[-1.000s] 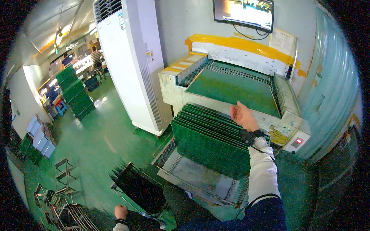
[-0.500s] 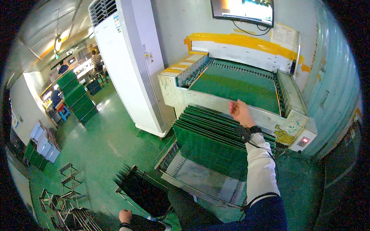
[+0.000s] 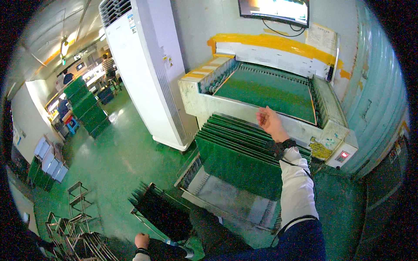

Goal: Feeding green circuit boards into a processing or cleaning machine in a factory environment.

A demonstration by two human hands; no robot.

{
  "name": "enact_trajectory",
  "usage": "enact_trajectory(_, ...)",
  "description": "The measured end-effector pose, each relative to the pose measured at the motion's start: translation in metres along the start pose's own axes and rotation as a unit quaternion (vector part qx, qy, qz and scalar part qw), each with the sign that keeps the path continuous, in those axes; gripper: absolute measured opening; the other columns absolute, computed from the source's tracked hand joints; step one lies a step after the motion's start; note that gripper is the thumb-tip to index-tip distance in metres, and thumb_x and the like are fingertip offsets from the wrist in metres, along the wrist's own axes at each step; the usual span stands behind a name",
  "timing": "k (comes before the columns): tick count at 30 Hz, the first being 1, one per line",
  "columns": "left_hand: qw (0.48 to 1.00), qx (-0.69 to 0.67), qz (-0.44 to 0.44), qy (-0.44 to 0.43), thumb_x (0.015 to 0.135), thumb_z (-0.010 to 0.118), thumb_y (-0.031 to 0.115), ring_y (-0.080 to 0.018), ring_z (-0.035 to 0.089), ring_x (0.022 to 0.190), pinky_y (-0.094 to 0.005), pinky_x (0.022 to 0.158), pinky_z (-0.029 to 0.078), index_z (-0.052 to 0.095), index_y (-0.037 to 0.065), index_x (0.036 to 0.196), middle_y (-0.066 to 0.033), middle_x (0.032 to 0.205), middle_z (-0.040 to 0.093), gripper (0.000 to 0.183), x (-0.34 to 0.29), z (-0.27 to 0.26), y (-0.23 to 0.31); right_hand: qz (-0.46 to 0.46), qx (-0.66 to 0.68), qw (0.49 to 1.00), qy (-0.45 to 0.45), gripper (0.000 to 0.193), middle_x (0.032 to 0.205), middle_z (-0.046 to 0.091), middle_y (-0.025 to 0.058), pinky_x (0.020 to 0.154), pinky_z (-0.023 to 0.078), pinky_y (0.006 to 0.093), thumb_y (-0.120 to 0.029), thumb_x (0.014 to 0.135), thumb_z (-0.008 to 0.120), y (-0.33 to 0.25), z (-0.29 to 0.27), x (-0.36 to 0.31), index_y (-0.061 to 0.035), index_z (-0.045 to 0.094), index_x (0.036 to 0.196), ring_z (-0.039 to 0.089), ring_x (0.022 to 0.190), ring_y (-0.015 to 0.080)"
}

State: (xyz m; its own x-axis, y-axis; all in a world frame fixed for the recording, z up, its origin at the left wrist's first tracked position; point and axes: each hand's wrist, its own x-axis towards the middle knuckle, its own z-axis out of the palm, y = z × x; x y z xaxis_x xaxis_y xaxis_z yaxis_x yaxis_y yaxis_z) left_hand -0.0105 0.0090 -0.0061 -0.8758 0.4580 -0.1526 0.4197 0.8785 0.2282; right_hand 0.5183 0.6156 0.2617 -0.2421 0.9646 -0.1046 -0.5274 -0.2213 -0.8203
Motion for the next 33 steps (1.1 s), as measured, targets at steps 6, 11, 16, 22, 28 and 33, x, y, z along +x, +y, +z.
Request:
enact_trajectory(6,0.999,-0.024,0.009,0.022,0.07,0.06,0.024,-0.0424,0.064,0.074,-0.0488,0.07,0.052,0.069,0.0,0.077,-0.0235,0.078,0.066,0.027,0.001,0.005,-0.008,0.063,-0.154,0.986,-0.022,0.031,0.089,0.068,0.0093,0.066,0.052,0.0307,-0.032,0.096,0.051,0.01,0.021,-0.046,-0.0046,0.062,0.106,0.064,0.077,0.0185)
enact_trajectory(11,0.998,-0.042,0.018,0.034,0.07,0.06,0.024,-0.0413,0.065,0.078,-0.0489,0.071,0.052,0.068,0.0,0.079,-0.0231,0.08,0.066,0.027,-0.001,0.008,-0.013,0.018,-0.37,0.929,-0.019,0.029,0.089,0.068,0.0088,0.065,0.052,0.0292,-0.028,0.094,0.054,0.032,0.063,-0.117,-0.0018,0.064,0.102,0.064,0.071,0.0167)
enact_trajectory(16,0.999,-0.048,-0.004,0.013,0.071,0.06,0.025,-0.0406,0.065,0.079,-0.0482,0.073,0.052,0.068,0.001,0.078,-0.0221,0.082,0.067,0.026,-0.007,-0.003,0.0,-0.15,-0.582,0.797,-0.067,0.023,0.081,0.068,0.0093,0.066,0.051,0.0304,-0.025,0.088,0.062,0.059,0.057,-0.149,-0.0039,0.068,0.094,0.063,0.07,0.0181)
enact_trajectory(22,0.997,-0.063,-0.001,0.039,0.072,0.061,0.028,-0.0403,0.065,0.08,-0.0477,0.072,0.052,0.067,0.002,0.077,-0.0207,0.082,0.067,0.027,-0.009,-0.001,-0.012,-0.232,-0.692,0.678,-0.091,0.019,0.091,0.062,0.0121,0.077,0.05,0.0399,-0.02,0.084,0.065,0.075,0.07,-0.174,-0.0041,0.066,0.094,0.062,0.087,0.0292)
enact_trajectory(28,0.998,-0.052,-0.001,0.042,0.073,0.062,0.028,-0.0399,0.065,0.079,-0.0476,0.073,0.052,0.067,0.003,0.077,-0.0207,0.081,0.067,0.026,-0.009,-0.001,-0.009,-0.331,-0.729,0.591,-0.1,0.024,0.092,0.064,0.0127,0.08,0.049,0.0442,-0.02,0.083,0.066,0.082,0.072,-0.177,-0.0043,0.064,0.101,0.061,0.09,0.0342)
enact_trajectory(33,0.997,-0.065,-0.004,0.03,0.073,0.062,0.029,-0.0405,0.064,0.078,-0.0485,0.071,0.052,0.066,0.004,0.076,-0.0207,0.079,0.067,0.026,-0.01,-0.004,-0.007,-0.227,-0.749,0.618,-0.077,0.023,0.091,0.066,0.0161,0.078,0.05,0.0465,-0.021,0.083,0.066,0.085,0.079,-0.171,-0.004,0.063,0.098,0.062,0.089,0.0365)
